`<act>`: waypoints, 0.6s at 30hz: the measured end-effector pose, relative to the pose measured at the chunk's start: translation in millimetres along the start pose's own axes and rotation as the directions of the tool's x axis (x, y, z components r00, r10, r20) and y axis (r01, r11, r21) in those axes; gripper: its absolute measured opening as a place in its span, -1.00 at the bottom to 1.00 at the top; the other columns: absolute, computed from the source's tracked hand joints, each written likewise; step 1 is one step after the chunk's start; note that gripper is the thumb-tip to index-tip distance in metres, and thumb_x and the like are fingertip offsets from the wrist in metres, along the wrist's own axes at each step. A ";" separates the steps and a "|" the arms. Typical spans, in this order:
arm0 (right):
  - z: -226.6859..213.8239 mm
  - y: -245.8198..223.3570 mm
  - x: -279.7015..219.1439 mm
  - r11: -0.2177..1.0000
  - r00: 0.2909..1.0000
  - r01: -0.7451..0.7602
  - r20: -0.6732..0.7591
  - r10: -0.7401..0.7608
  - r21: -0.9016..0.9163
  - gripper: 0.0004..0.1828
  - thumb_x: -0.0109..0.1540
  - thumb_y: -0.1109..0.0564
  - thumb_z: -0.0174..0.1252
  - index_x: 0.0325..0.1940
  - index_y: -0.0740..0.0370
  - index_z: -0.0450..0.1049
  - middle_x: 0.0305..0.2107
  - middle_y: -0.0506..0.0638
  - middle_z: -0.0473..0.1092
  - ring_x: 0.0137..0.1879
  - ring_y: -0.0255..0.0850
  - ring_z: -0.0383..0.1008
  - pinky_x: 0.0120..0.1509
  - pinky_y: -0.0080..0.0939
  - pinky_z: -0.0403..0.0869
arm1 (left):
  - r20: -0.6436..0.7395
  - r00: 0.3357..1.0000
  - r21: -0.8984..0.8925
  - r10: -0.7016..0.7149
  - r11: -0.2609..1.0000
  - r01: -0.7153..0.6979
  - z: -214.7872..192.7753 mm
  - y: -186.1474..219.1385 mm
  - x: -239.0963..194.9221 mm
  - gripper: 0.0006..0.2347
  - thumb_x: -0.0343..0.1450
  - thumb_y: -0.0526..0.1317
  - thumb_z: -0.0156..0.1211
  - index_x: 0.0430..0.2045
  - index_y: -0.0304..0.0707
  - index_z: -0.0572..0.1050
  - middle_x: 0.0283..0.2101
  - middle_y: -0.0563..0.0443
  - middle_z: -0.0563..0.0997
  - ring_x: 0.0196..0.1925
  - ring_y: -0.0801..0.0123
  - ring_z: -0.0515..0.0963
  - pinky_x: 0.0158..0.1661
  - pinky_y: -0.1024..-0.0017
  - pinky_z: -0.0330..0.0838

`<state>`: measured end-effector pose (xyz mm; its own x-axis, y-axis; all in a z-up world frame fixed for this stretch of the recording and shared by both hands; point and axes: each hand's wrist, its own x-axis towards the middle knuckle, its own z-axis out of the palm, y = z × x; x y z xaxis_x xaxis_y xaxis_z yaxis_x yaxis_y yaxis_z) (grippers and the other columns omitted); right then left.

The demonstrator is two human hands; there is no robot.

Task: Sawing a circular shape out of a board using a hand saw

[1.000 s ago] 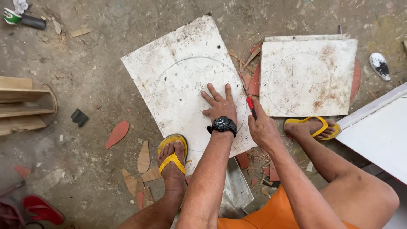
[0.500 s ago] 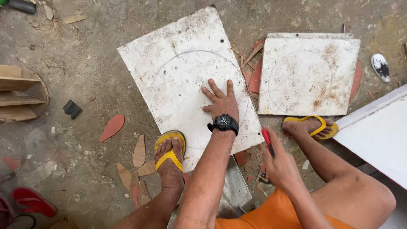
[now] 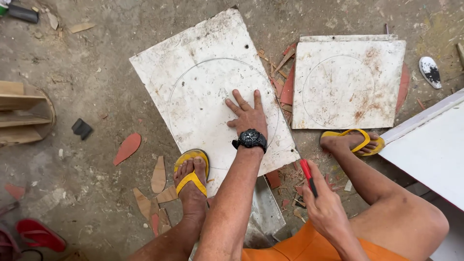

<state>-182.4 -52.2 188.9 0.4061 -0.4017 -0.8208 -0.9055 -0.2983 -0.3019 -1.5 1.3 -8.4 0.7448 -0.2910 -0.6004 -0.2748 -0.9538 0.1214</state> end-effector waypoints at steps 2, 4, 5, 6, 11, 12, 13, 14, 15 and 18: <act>-0.8 3.0 8.5 1.000 1.000 0.010 -0.003 -0.010 -0.025 -0.29 0.35 -0.03 -0.20 0.62 -0.32 -0.07 0.11 0.50 0.38 -0.01 0.34 0.59 0.12 0.28 0.53 | 0.001 1.000 0.005 -0.015 1.000 0.015 0.8 1.2 -2.7 -0.33 0.53 -0.45 -0.11 0.53 0.05 -0.23 0.49 -0.69 -0.40 0.49 -0.71 -0.31 -0.01 -0.55 0.27; 0.2 -6.2 38.7 0.998 1.000 0.030 -0.007 -0.030 -0.055 -0.28 0.35 0.01 -0.18 0.62 -0.33 -0.07 0.11 0.49 0.39 0.00 0.37 0.59 0.06 0.28 0.53 | -0.005 0.999 0.005 -0.038 0.999 0.038 -3.6 1.1 2.1 -0.34 0.53 -0.44 -0.12 0.53 0.08 -0.22 0.50 -0.67 -0.39 0.49 -0.70 -0.31 -0.01 -0.54 0.26; 5.3 -10.6 59.0 0.993 0.992 0.117 -0.034 -0.118 -0.035 -0.28 0.34 0.05 -0.17 0.62 -0.24 -0.06 0.14 0.51 0.35 -0.12 0.26 0.60 0.01 0.20 0.55 | -0.006 0.999 0.013 -0.031 0.999 0.031 -1.0 1.3 1.0 -0.34 0.53 -0.44 -0.12 0.53 0.08 -0.22 0.50 -0.67 -0.39 0.50 -0.69 -0.32 -0.01 -0.54 0.27; 9.9 -14.1 78.9 0.979 0.977 0.203 -0.064 -0.203 -0.017 -0.28 0.34 0.10 -0.16 0.62 -0.15 -0.04 0.18 0.54 0.31 -0.24 0.14 0.60 -0.04 0.12 0.57 | -0.007 1.000 0.021 -0.025 0.999 0.025 1.5 2.3 -0.7 -0.34 0.53 -0.43 -0.12 0.52 0.08 -0.23 0.50 -0.67 -0.40 0.50 -0.69 -0.32 0.00 -0.53 0.28; 6.0 -56.6 111.1 0.962 0.959 0.270 -0.080 -0.272 -0.026 -0.31 0.36 0.02 -0.16 0.61 -0.15 -0.07 0.15 0.55 0.31 0.15 0.42 0.43 0.22 0.38 0.41 | -0.046 0.999 0.033 -0.007 0.999 0.008 6.1 -0.1 -1.8 -0.33 0.52 -0.46 -0.10 0.53 0.03 -0.20 0.49 -0.70 -0.37 0.48 -0.73 -0.26 -0.05 -0.52 0.32; 5.6 -51.3 119.9 0.965 0.962 0.258 -0.080 -0.261 -0.044 -0.29 0.34 -0.02 -0.13 0.60 -0.24 -0.07 0.14 0.56 0.31 0.22 0.48 0.36 0.29 0.41 0.34 | -0.059 0.998 0.048 -0.005 0.999 0.008 7.0 0.0 0.2 -0.34 0.52 -0.46 -0.09 0.53 0.03 -0.18 0.49 -0.71 -0.35 0.48 -0.74 -0.24 -0.06 -0.50 0.35; 1.2 -56.4 105.8 0.964 0.961 0.262 -0.079 -0.265 -0.050 -0.29 0.34 -0.02 -0.13 0.60 -0.24 -0.07 0.14 0.56 0.31 0.22 0.48 0.36 0.29 0.41 0.34 | -0.062 0.998 0.042 -0.009 0.999 0.011 6.0 1.3 2.7 -0.34 0.52 -0.46 -0.09 0.53 0.03 -0.18 0.49 -0.71 -0.35 0.48 -0.74 -0.24 -0.06 -0.50 0.35; -2.6 -61.2 93.2 0.972 0.970 0.230 -0.077 -0.233 -0.044 -0.31 0.36 -0.02 -0.16 0.61 -0.25 -0.06 0.12 0.53 0.34 0.16 0.40 0.43 0.27 0.37 0.39 | -0.058 0.998 0.012 -0.010 1.000 0.011 6.0 2.4 6.5 -0.33 0.51 -0.46 -0.08 0.52 0.04 -0.19 0.49 -0.71 -0.37 0.48 -0.75 -0.27 -0.05 -0.54 0.31; -2.2 -62.8 78.7 0.982 0.980 0.186 -0.068 -0.188 -0.031 -0.31 0.37 -0.01 -0.20 0.62 -0.26 -0.05 0.10 0.49 0.37 0.11 0.33 0.50 0.26 0.34 0.43 | -0.043 0.999 -0.010 -0.009 1.000 0.008 10.9 0.9 6.4 -0.31 0.51 -0.46 -0.08 0.52 0.06 -0.20 0.49 -0.71 -0.39 0.48 -0.76 -0.31 -0.04 -0.58 0.28; 8.0 -14.5 38.0 0.991 0.989 0.131 -0.071 -0.131 -0.008 -0.28 0.30 -0.19 -0.21 0.59 -0.22 -0.02 0.00 0.21 0.52 -0.39 0.24 0.65 -0.07 0.02 0.42 | -0.069 0.996 0.135 -0.059 0.989 0.068 3.3 4.6 2.8 -0.16 0.38 -0.65 -0.14 0.52 0.23 -0.19 0.49 -0.62 -0.33 0.47 -0.65 -0.16 -0.08 -0.33 0.49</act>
<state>-154.8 -56.2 158.2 0.5292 -0.4197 -0.7374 -0.8434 -0.3557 -0.4028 -2.7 -3.7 -12.2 0.8000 -0.2383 -0.5506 -0.3027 -0.9527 -0.0273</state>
